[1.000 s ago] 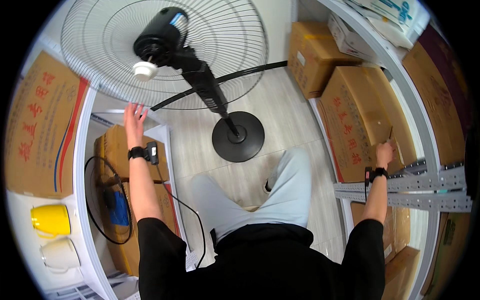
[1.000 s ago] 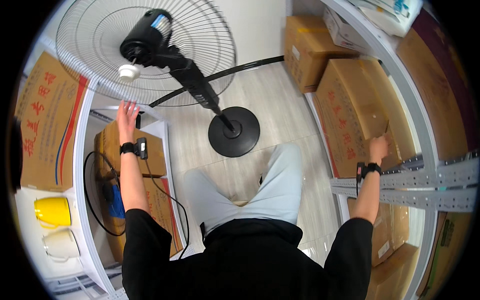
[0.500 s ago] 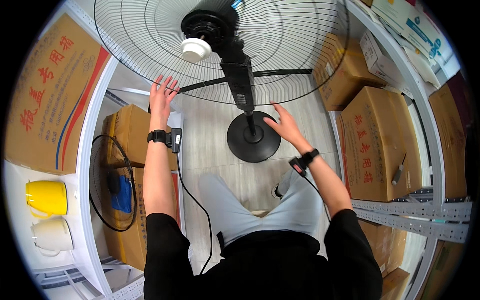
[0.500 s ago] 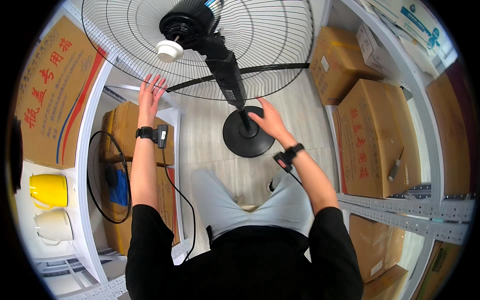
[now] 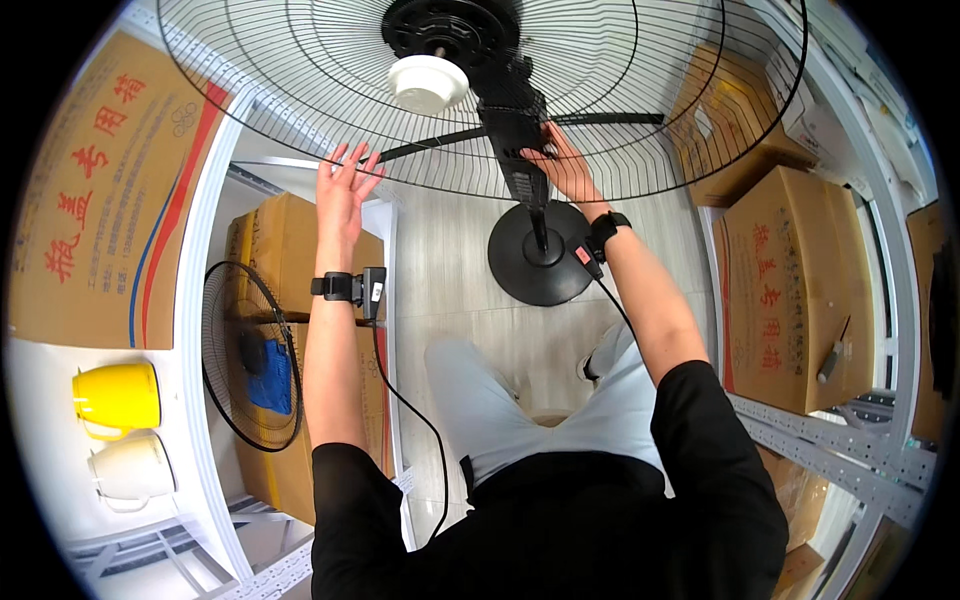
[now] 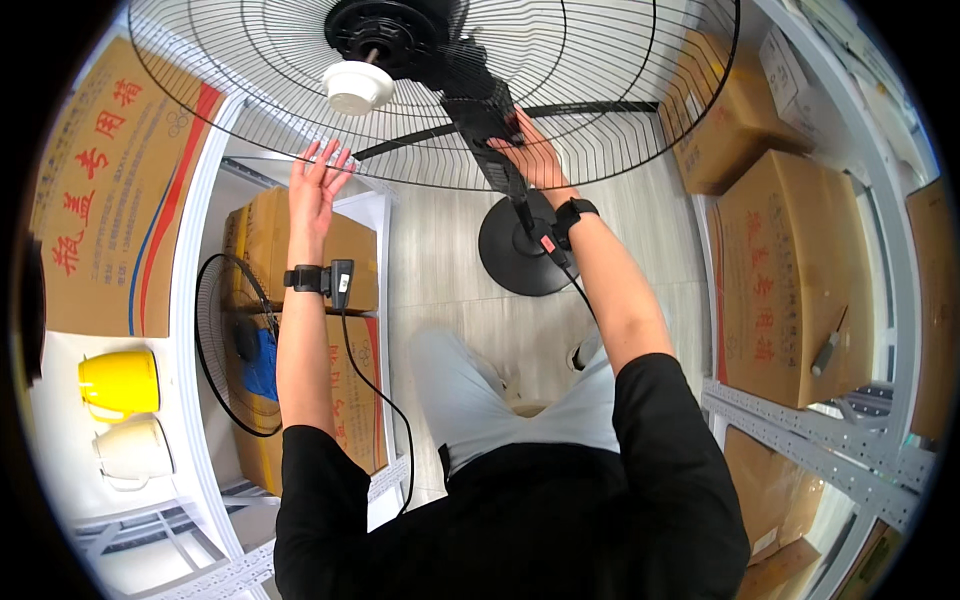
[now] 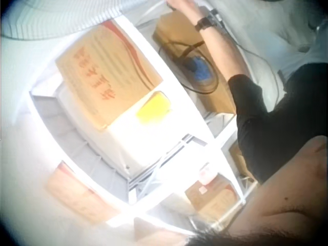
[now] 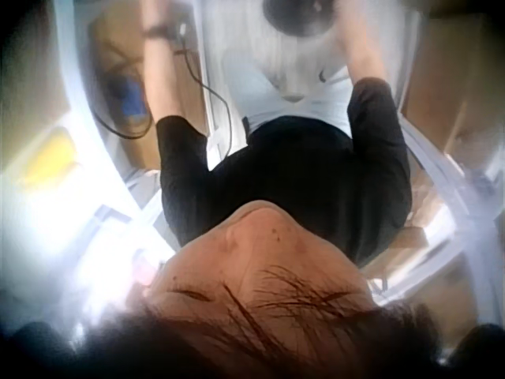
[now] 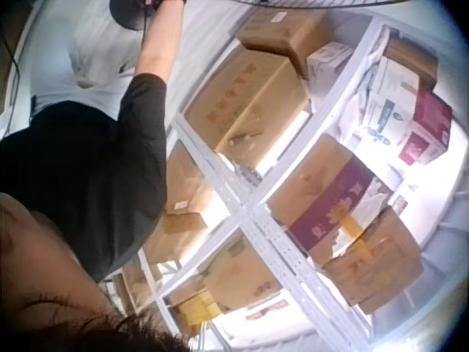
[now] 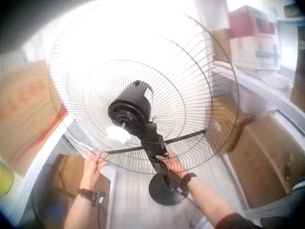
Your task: The person disassembles a standing fan by removing the front grille, unscrewing the central cap, and detaching the fan blades. They then remove the rear grille and proceed to detach the motor housing from the stand.
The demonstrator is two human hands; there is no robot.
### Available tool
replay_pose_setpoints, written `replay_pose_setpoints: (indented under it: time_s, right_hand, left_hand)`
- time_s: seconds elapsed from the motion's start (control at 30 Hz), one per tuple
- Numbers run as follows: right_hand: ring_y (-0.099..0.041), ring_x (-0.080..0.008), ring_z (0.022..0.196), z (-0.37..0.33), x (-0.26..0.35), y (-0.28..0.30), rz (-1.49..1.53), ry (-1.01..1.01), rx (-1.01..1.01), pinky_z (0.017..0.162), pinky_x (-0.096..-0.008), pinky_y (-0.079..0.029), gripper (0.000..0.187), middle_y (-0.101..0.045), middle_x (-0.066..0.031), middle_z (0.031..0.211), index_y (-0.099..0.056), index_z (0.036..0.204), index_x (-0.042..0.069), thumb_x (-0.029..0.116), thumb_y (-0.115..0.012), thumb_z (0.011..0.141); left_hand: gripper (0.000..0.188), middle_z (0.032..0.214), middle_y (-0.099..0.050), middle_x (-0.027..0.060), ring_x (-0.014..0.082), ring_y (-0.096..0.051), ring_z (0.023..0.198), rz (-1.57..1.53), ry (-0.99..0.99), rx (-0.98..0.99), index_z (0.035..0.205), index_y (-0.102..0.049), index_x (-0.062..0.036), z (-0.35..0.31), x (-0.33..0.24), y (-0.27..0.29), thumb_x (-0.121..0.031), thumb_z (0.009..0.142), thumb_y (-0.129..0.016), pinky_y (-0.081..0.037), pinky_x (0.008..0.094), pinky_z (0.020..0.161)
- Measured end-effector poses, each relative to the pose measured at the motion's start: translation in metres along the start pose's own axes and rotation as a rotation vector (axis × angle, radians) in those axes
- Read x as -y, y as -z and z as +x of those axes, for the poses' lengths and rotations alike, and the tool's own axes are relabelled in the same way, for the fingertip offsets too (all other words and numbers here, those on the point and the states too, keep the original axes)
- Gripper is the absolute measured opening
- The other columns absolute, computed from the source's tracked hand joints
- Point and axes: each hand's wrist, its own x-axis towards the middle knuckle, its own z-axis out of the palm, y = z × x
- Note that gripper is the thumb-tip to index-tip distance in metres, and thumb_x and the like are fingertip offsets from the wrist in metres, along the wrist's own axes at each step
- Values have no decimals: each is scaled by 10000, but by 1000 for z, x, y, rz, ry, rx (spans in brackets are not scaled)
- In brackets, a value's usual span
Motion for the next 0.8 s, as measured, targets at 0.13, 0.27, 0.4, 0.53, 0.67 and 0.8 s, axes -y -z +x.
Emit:
replay_pose_setpoints:
  time_s: [0.13, 0.27, 0.4, 0.53, 0.67, 0.8]
  right_hand:
    - [-460, -160, 1294, -12, 18, 50, 474, 23, 81, 1012, -216, -435, 609, -409, -100, 1458, -404, 1395, 0, 97, -673, 858]
    - [-436, -302, 1305, -37, 104, 137, 926, -435, -235, 1059, -490, -396, 624, -387, -175, 1452, -288, 1451, 40, 479, -320, 1010]
    - [-377, -343, 1337, -51, 205, 197, 659, -97, -274, 1037, -499, -402, 687, -343, -247, 1450, -220, 1467, 27, 506, -320, 986]
    - [-601, -224, 1125, -28, 224, 195, 82, -130, -373, 876, -322, -528, 456, -566, -210, 1261, -353, 1413, 15, 202, -450, 1010]
    - [-688, -152, 868, 2, 200, 207, 33, -201, -384, 719, -264, -559, 372, -690, -133, 990, -470, 1353, 76, 139, -487, 987]
    - [-694, -152, 816, 38, 173, 225, 89, -223, -324, 707, -266, -561, 357, -695, -136, 950, -487, 1333, 60, 130, -492, 982]
  left_hand:
    - [326, 1284, -502, 268, 350, -585, 1133, 15, 9, -11, 1276, -328, 36, -6, -6, -6, -51, 980, -435, -580, 434, 851]
    - [278, 1246, -526, 267, 355, -608, 1097, 51, -7, -28, 1226, -338, 21, -12, -7, 15, -88, 991, -440, -594, 418, 815]
    - [272, 1240, -529, 271, 361, -611, 1090, 57, -31, 15, 1212, -328, 13, -4, -1, 11, -114, 1000, -441, -594, 412, 814]
    - [268, 1232, -533, 273, 356, -621, 1069, 66, -35, -5, 1200, -325, 17, -14, -6, 2, -105, 996, -450, -593, 407, 808]
    - [233, 1236, -539, 276, 356, -614, 1089, 105, -74, -31, 1182, -331, 1, -33, -12, 1, -83, 995, -443, -593, 405, 811]
    - [211, 1216, -558, 260, 326, -644, 1035, 140, -103, -40, 1159, -329, -5, -47, -12, -7, -79, 996, -441, -600, 339, 770]
